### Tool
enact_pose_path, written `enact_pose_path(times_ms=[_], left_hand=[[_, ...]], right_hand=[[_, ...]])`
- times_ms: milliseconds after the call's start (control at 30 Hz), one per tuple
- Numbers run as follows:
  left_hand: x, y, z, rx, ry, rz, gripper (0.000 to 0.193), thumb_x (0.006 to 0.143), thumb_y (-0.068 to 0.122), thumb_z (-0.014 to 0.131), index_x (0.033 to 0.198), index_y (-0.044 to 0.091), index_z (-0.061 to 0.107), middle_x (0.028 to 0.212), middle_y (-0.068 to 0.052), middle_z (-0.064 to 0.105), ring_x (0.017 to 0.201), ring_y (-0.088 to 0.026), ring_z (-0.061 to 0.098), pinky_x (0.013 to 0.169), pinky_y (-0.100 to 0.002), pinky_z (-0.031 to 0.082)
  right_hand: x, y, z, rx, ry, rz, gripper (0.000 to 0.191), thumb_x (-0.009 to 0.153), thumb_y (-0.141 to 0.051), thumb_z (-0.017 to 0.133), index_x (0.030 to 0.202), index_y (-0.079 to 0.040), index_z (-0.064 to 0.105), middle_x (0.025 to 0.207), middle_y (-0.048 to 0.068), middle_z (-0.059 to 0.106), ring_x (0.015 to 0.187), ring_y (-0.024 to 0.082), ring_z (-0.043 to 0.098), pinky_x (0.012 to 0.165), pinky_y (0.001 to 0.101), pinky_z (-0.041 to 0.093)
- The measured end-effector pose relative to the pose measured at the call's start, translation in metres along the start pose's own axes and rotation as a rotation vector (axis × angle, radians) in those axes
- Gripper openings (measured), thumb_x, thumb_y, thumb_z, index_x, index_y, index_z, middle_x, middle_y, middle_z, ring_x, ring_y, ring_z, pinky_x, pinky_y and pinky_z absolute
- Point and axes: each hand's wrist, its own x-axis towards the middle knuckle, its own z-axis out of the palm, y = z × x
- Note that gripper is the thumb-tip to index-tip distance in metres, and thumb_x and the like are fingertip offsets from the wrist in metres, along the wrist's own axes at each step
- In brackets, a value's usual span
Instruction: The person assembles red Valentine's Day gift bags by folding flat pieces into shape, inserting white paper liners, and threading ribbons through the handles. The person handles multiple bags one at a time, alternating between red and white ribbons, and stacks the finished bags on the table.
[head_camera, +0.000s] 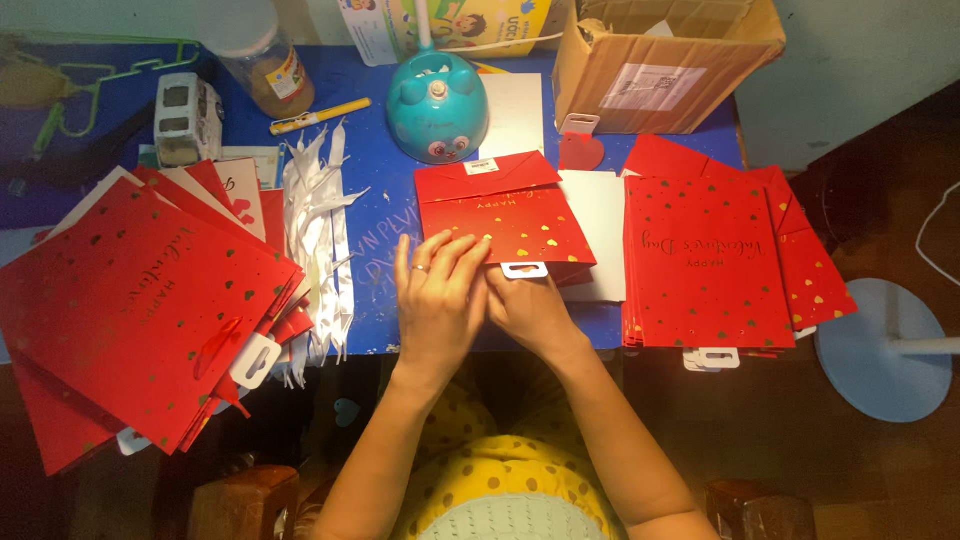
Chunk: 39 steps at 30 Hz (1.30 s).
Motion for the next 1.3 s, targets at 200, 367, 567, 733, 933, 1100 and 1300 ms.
enact_pose_path(times_ms=[200,367,567,733,933,1100,1300], left_hand=[[0.015,-0.006,0.015,0.005,0.012,0.023,0.024,0.081,0.013,0.077,0.105,0.012,0.073,0.103,-0.002,0.068,0.101,-0.026,0.061,0.092,-0.043,0.042],[0.019,0.015,0.016,-0.001,0.104,0.151,0.017,0.079,0.013,0.079,0.091,0.013,0.067,0.099,0.0,0.067,0.096,-0.023,0.061,0.094,-0.043,0.044],[0.015,0.039,-0.015,-0.047,0.19,0.183,0.016,0.084,0.013,0.08,0.091,0.013,0.066,0.101,0.001,0.067,0.098,-0.022,0.063,0.094,-0.043,0.045],[0.012,0.044,-0.053,-0.059,0.218,0.187,0.018,0.086,0.012,0.08,0.101,0.012,0.07,0.106,0.0,0.07,0.099,-0.022,0.063,0.096,-0.044,0.045],[0.045,0.009,-0.069,0.113,0.233,0.001,0.026,0.086,0.006,0.079,0.108,0.017,0.073,0.108,0.001,0.072,0.101,-0.022,0.064,0.098,-0.043,0.045],[0.091,-0.017,-0.063,0.141,0.339,-0.073,0.035,0.09,0.003,0.079,0.122,0.014,0.07,0.117,-0.002,0.07,0.112,-0.024,0.062,0.1,-0.039,0.048],[0.08,-0.009,-0.081,0.048,0.546,0.008,0.032,0.102,-0.003,0.075,0.128,0.007,0.06,0.122,-0.011,0.062,0.119,-0.026,0.059,0.104,-0.041,0.047]], right_hand=[[-0.003,0.031,0.015,0.043,-0.2,0.267,0.016,0.091,-0.012,0.057,0.102,-0.002,0.065,0.092,0.018,0.07,0.087,0.034,0.069,0.083,0.0451,0.057],[0.025,0.044,0.02,-0.007,-0.141,0.253,0.02,0.093,-0.015,0.058,0.108,-0.003,0.065,0.099,0.018,0.07,0.093,0.034,0.068,0.084,0.0446,0.055],[0.042,0.038,0.018,0.047,-0.031,0.278,0.024,0.095,-0.016,0.058,0.114,-0.003,0.065,0.105,0.019,0.069,0.098,0.036,0.067,0.087,0.0448,0.055],[0.053,0.032,0.026,0.115,-0.023,0.269,0.028,0.097,-0.017,0.058,0.12,-0.003,0.065,0.109,0.019,0.069,0.103,0.037,0.066,0.09,0.0451,0.054],[0.068,-0.004,-0.001,0.218,-0.236,0.224,0.032,0.099,-0.018,0.058,0.127,-0.003,0.064,0.115,0.02,0.069,0.108,0.039,0.066,0.093,0.0453,0.053],[0.038,-0.061,-0.073,0.19,-0.092,-0.023,0.033,0.102,-0.017,0.061,0.132,-0.004,0.063,0.123,0.018,0.068,0.115,0.038,0.065,0.098,0.0443,0.053],[0.01,-0.078,-0.088,0.007,0.417,-0.076,0.048,0.09,-0.011,0.073,0.135,-0.01,0.057,0.137,0.019,0.054,0.127,0.038,0.051,0.11,0.0495,0.044]])
